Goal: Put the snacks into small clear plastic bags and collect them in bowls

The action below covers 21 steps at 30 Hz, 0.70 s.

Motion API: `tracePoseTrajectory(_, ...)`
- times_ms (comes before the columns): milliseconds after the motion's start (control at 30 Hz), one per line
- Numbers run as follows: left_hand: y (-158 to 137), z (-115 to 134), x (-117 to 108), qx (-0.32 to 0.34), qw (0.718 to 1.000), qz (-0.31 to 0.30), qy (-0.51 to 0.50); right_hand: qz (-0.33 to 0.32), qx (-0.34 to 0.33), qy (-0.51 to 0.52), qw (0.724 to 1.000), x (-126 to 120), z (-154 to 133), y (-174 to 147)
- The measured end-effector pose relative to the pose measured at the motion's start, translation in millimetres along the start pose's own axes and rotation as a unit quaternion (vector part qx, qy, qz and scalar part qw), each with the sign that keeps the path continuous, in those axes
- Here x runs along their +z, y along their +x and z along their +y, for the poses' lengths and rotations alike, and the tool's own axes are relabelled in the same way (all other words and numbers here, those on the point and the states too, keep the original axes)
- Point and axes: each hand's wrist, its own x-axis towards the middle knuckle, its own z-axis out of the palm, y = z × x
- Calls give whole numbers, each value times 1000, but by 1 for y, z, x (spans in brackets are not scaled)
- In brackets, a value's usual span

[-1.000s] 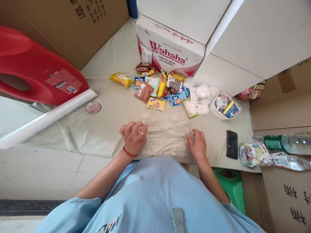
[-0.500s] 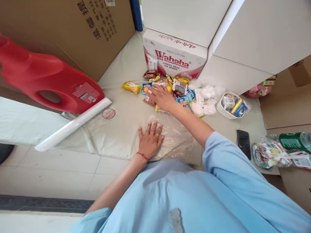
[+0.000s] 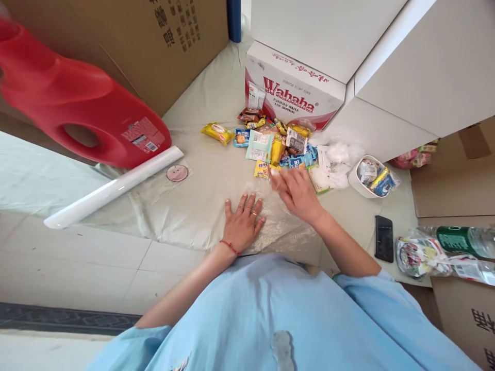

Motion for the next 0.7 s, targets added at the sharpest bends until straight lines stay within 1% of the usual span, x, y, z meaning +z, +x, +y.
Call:
tracePoseTrajectory(67,1,1,1,1,1000,1,-1,-37,15,-27,999,12,-10,-42)
tracePoseTrajectory(100,2,1,1,1,1000,0,0,-59,25,-41,997,20,-14,-57)
tracePoseTrajectory(167,3,0,0,-3,1000,-2,4,-92,39,-52,994,33,-18,-78)
tracePoseTrajectory(200,2,-2,-1,-6,1000,-1,5,-98,39,-46,993,36,-18,-84)
tracePoseTrajectory(267,-3,-10,-8,0,1000,10,4,-87,26,-14,996,33,-12,-97)
tracePoseTrajectory(333,-13,-20,-19,50,999,18,-4,-59,-7,33,998,22,-1,-116)
tracePoseTrajectory(367,-20,-26,-25,96,995,12,-11,-48,-25,55,997,16,4,-129)
tracePoseTrajectory(433,-36,-37,-35,191,981,-38,-18,-46,-55,80,994,11,14,-158)
tracePoseTrajectory(500,-49,-44,-40,223,971,-79,1,-58,-65,83,993,13,20,-184)
tracePoseTrajectory(533,-54,-46,-40,224,970,-93,14,-58,-60,82,993,17,21,-193)
tracePoseTrajectory(600,-58,-49,-38,210,972,-104,30,-43,-43,90,994,22,22,-201)
tracePoseTrajectory(700,-49,-50,-41,184,977,-104,12,-38,-18,147,988,17,24,-187)
